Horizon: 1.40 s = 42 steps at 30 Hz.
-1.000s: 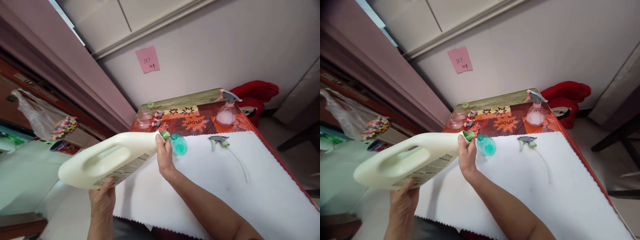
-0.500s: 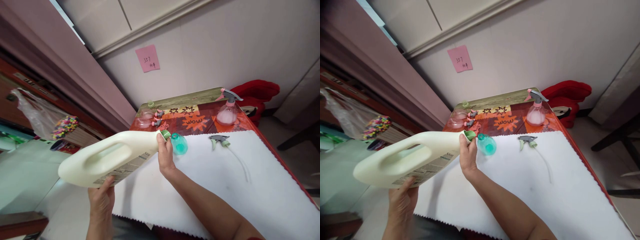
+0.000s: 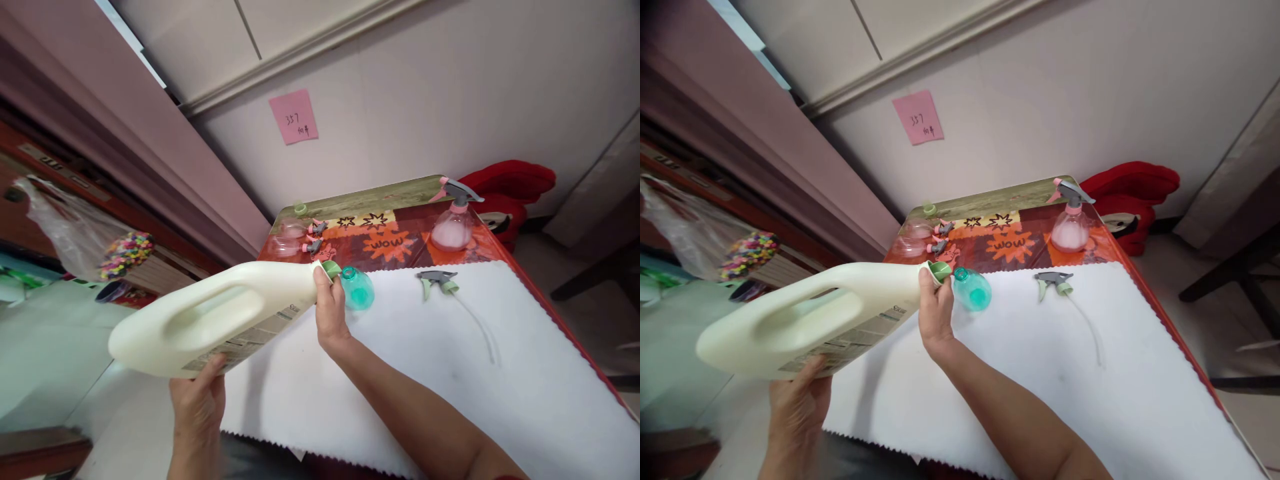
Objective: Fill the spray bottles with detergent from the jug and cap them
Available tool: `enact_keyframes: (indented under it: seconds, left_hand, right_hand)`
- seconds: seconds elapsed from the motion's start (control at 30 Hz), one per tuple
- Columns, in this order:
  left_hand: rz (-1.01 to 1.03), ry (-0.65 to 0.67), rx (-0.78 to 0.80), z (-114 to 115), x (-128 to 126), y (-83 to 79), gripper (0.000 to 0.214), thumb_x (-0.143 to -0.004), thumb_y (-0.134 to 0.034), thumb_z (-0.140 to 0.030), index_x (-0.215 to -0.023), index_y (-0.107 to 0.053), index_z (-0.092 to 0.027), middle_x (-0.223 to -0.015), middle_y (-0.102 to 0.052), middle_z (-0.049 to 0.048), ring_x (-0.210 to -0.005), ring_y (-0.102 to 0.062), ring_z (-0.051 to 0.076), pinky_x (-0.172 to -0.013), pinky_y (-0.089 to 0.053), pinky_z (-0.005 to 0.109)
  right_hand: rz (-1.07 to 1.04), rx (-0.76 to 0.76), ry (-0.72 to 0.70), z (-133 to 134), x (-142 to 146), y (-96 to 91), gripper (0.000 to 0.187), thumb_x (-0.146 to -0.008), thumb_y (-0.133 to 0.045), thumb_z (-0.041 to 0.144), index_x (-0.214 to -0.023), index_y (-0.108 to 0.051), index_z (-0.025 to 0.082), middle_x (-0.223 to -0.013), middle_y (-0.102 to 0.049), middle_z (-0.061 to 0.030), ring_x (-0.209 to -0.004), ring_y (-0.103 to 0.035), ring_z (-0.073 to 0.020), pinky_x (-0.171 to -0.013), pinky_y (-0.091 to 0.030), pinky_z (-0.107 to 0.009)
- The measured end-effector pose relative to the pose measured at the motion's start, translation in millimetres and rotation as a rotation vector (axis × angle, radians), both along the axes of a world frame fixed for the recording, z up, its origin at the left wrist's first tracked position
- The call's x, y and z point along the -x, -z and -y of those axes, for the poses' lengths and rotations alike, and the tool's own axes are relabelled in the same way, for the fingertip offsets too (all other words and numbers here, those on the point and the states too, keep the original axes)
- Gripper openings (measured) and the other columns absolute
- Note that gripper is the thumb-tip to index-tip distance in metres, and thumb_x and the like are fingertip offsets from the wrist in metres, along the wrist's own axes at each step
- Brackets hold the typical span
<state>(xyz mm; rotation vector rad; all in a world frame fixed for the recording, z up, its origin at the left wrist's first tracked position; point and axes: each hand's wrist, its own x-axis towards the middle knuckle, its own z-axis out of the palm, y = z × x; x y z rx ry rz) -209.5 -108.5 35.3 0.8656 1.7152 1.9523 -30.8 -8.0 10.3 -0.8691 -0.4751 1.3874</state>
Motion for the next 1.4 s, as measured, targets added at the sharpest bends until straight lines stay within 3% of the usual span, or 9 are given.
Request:
enact_keyframes:
  seconds: [0.3,0.7,0.97,1.4]
  left_hand:
    - [-0.042,-0.007,-0.018,-0.4,-4.6,-6.2,0.054,-0.046,-0.087,-0.021,-0.098,-0.07,-0.019,-0.1,-0.076,0.0038,-0.111,-0.068,0.033,-0.112,-0.047,0.053]
    - [-0.045,0.028,-0.03,-0.4,-5.7,-9.1,0.05,-0.048,-0.087,-0.02,-0.095,-0.071,-0.02,-0.106,-0.076,0.0048,-0.124,-0.062,0.038,-0.121,-0.033,0.063]
    - [-0.048,0.023,-0.028,1.4,-2.0,-8.0,0.05,-0.049,-0.089,-0.02,-0.096,-0.071,-0.021,-0.115,-0.075,0.0052,-0.131,-0.058,0.038,-0.122,-0.03,0.065]
    - [-0.079,0.002,-0.002,4.1,-6.4,-13.9,0.054,-0.049,-0.088,-0.022,-0.1,-0.071,-0.02,-0.118,-0.074,0.0074,-0.129,-0.059,0.04,-0.116,-0.041,0.063]
  right_hand:
    - [-0.064,0.021,-0.018,-0.8,0.6,0.7,0.048,-0.087,-0.062,0.058,-0.114,-0.065,0.019,-0.114,-0.074,-0.0068,-0.107,-0.065,-0.0248,-0.097,-0.048,-0.038]
    - [-0.093,0.049,-0.018,-1.2,-0.6,-2.1,0.047,-0.086,-0.063,0.058,-0.113,-0.065,0.02,-0.114,-0.074,-0.006,-0.108,-0.065,-0.0247,-0.097,-0.048,-0.037]
    - [-0.111,0.061,-0.034,-0.9,1.0,-0.2,0.047,-0.086,-0.062,0.057,-0.114,-0.065,0.019,-0.112,-0.075,-0.0061,-0.105,-0.066,-0.0236,-0.096,-0.049,-0.037]
    - [-0.124,0.052,-0.031,0.0,1.2,-1.9,0.047,-0.087,-0.062,0.057,-0.114,-0.065,0.019,-0.113,-0.075,-0.0062,-0.105,-0.066,-0.0234,-0.095,-0.05,-0.036]
